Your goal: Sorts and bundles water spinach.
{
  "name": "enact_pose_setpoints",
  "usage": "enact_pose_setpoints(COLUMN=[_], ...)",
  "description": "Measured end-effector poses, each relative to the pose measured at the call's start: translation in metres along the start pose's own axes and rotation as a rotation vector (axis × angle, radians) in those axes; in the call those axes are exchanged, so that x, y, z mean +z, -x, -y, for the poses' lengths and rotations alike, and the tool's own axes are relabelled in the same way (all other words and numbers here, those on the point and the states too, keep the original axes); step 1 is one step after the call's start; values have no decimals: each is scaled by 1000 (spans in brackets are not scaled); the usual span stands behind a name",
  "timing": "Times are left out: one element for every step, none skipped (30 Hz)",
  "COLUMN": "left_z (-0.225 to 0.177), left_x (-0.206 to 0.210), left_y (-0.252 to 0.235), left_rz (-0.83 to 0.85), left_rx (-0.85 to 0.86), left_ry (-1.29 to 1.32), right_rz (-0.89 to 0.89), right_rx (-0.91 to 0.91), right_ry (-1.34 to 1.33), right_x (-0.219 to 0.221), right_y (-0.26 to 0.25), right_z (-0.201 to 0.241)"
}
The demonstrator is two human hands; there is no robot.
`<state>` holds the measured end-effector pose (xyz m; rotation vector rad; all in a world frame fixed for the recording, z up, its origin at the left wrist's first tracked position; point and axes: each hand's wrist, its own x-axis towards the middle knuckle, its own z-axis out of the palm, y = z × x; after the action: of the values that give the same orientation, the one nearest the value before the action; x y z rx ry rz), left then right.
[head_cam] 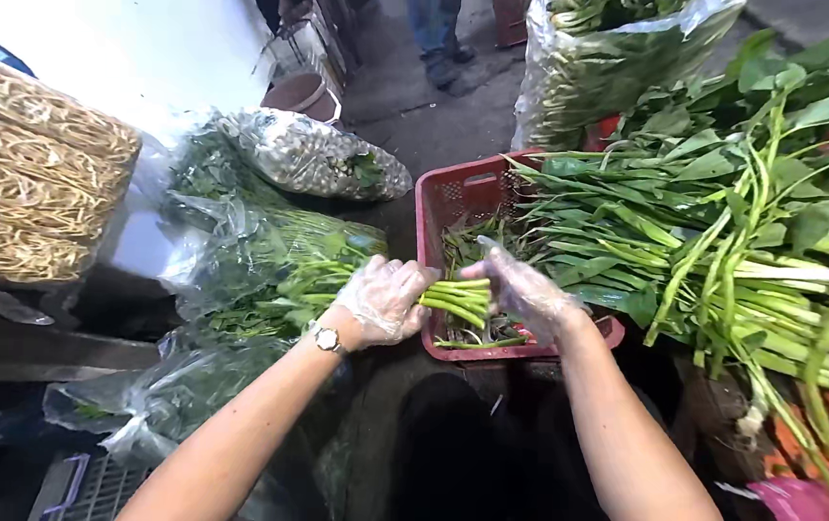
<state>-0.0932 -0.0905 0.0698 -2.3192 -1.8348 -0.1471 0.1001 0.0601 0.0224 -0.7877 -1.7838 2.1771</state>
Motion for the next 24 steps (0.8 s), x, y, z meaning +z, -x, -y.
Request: enact_pose_setpoints(left_z=[0, -1, -2, -4, -7, -8, -9, -11, -13, -17, -21, -24, -27, -27, -28, -30, -32, -34, -37, -40, -44, -48, -52, -55], left_x=[3, 7, 10, 13, 17, 20, 25, 31, 37, 42, 46, 50, 55, 60, 63, 61, 57, 50, 42, 36, 34, 35, 38, 42], left_y=[-1, -2, -3, -3, -2, 1, 5, 9, 14, 19, 23, 26, 28, 27, 24, 19, 11, 1, -11, -22, -33, -44, -53, -58], left_rz=[-52, -89, -113, -140, -175, -213, -244, -273, -289, -298, -317, -347, -413, -486, -538, -541, -489, -411, -354, -328, -344, -400, -468, -542], left_rx=[93, 185, 263, 312, 327, 310, 277, 236, 183, 113, 35, -48, -129, -214, -311, -423, -550, -673, -763, -807, -820, -822, -823, -822], left_ry=[-16, -25, -43, -72, -97, -107, -110, -101, -75, -43, 9, 72, 138, 205, 280, 382, 540, 751, 968, 1140, 1252, 1308, 1335, 1340], right_rz=[98, 199, 318, 432, 506, 502, 464, 405, 351, 307, 272, 246, 223, 200, 180, 158, 135, 117, 113, 106, 95, 59, 4, -40], right_rx=[53, 59, 11, -60, -150, -212, -235, -231, -229, -234, -240, -242, -251, -251, -237, -215, -193, -174, -152, -135, -120, -100, -87, -90], right_ry=[-32, -100, -184, -256, -300, -317, -324, -310, -298, -300, -300, -289, -279, -267, -251, -241, -257, -295, -338, -350, -347, -320, -250, -118], right_x=[7, 14, 20, 24, 26, 28, 29, 31, 31, 32, 31, 29, 25, 21, 18, 16, 16, 17, 18, 18, 17, 16, 16, 17], right_y=[1, 3, 1, -3, -8, -12, -15, -14, -12, -12, -14, -16, -19, -22, -22, -21, -19, -17, -13, -9, -6, -3, -1, -1], right_z=[-3, -7, -12, -18, -22, -26, -28, -28, -26, -24, -24, -25, -27, -28, -27, -26, -25, -24, -22, -19, -16, -13, -10, -6])
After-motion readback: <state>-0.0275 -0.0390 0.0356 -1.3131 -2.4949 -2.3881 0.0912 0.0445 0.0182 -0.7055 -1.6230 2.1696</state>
